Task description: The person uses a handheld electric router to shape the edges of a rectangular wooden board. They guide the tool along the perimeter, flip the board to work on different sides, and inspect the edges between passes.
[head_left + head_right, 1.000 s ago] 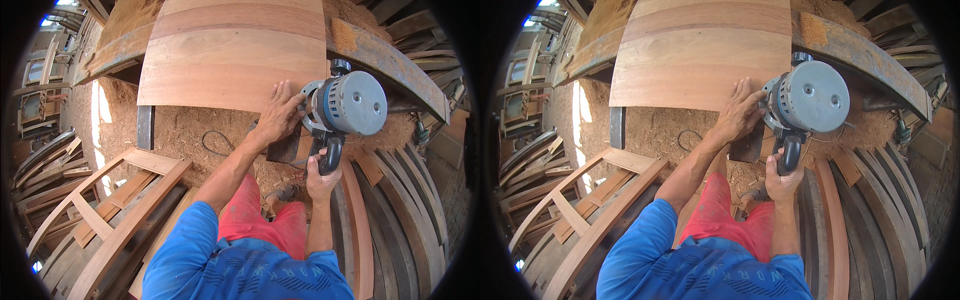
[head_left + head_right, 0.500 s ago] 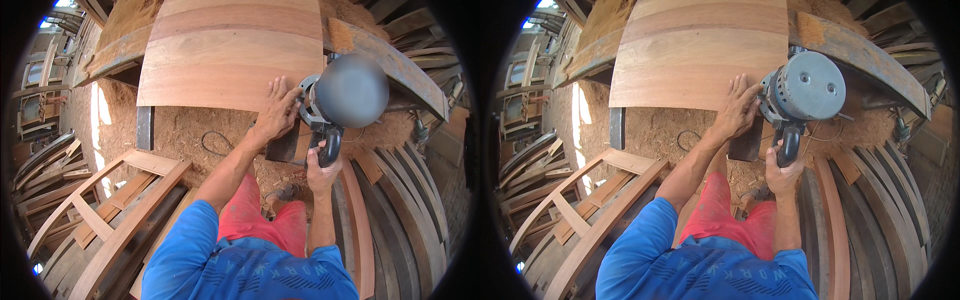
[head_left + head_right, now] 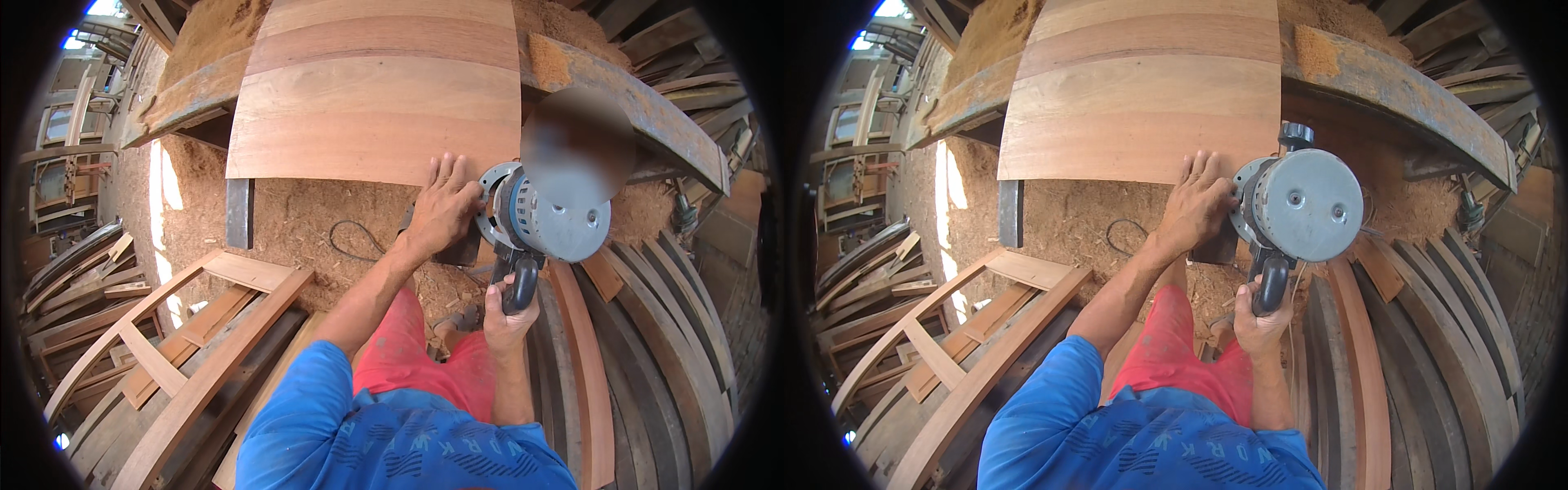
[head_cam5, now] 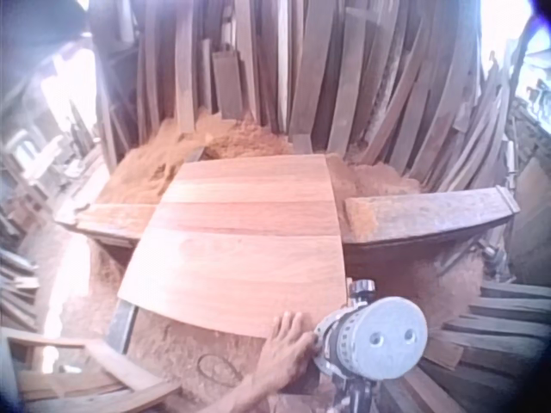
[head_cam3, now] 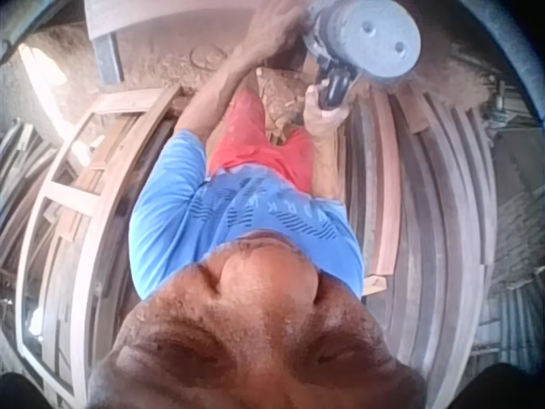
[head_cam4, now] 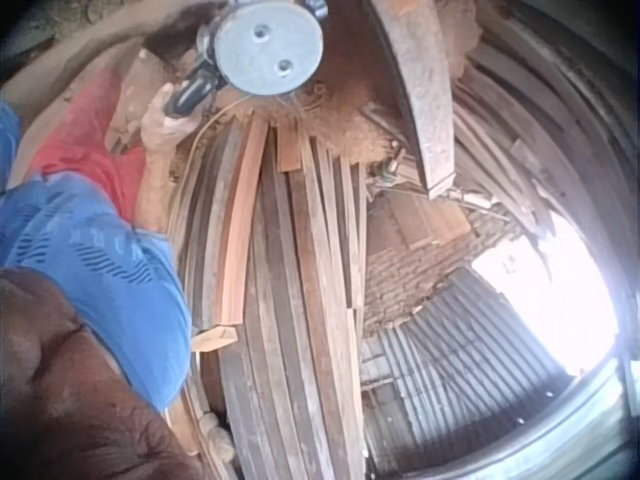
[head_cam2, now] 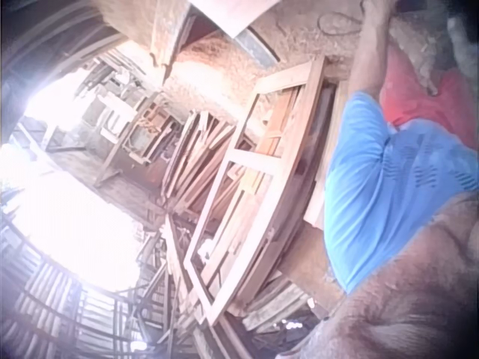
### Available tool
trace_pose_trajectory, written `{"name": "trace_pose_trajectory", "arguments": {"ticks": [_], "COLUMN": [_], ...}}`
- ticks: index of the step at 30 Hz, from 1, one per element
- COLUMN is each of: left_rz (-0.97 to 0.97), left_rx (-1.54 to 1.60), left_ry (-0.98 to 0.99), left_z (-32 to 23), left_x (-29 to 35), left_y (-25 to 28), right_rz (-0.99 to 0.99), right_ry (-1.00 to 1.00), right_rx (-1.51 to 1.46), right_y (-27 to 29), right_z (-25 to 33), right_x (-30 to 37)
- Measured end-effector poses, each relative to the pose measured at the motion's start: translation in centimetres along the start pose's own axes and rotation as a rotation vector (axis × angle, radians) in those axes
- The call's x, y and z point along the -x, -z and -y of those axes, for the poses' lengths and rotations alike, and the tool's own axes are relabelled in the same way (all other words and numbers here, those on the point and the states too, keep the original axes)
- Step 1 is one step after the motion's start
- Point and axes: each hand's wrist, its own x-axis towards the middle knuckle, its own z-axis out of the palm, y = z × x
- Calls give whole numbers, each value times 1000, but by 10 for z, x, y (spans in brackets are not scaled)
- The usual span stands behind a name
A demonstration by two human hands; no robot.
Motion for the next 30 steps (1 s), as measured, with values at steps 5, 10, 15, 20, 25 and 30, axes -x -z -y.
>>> {"name": "trace_pose_trajectory", "arguments": {"ticks": [5, 10, 15, 20, 25, 30], "left_rz": [8, 43, -14, -90, -126, -99], "left_rx": [-26, 18, 36, 39, 24, 13], "left_ry": [-23, -21, -37, -6, 16, 46], "left_z": [10, 26, 37, 36, 33, 34], "left_x": [-24, -48, -63, -62, -62, -59], "left_y": [3, -2, -7, -15, -15, -14], "right_rz": [12, 20, 22, 5, -17, 12], "right_ry": [54, 43, 49, 77, 112, 87], "right_rx": [46, 2, 21, 35, 30, 21], "right_y": [-2, -6, -10, -12, -15, -16], "right_z": [-3, -4, 1, 1, -1, -1], "right_x": [-26, -52, -71, -77, -84, -93]}}
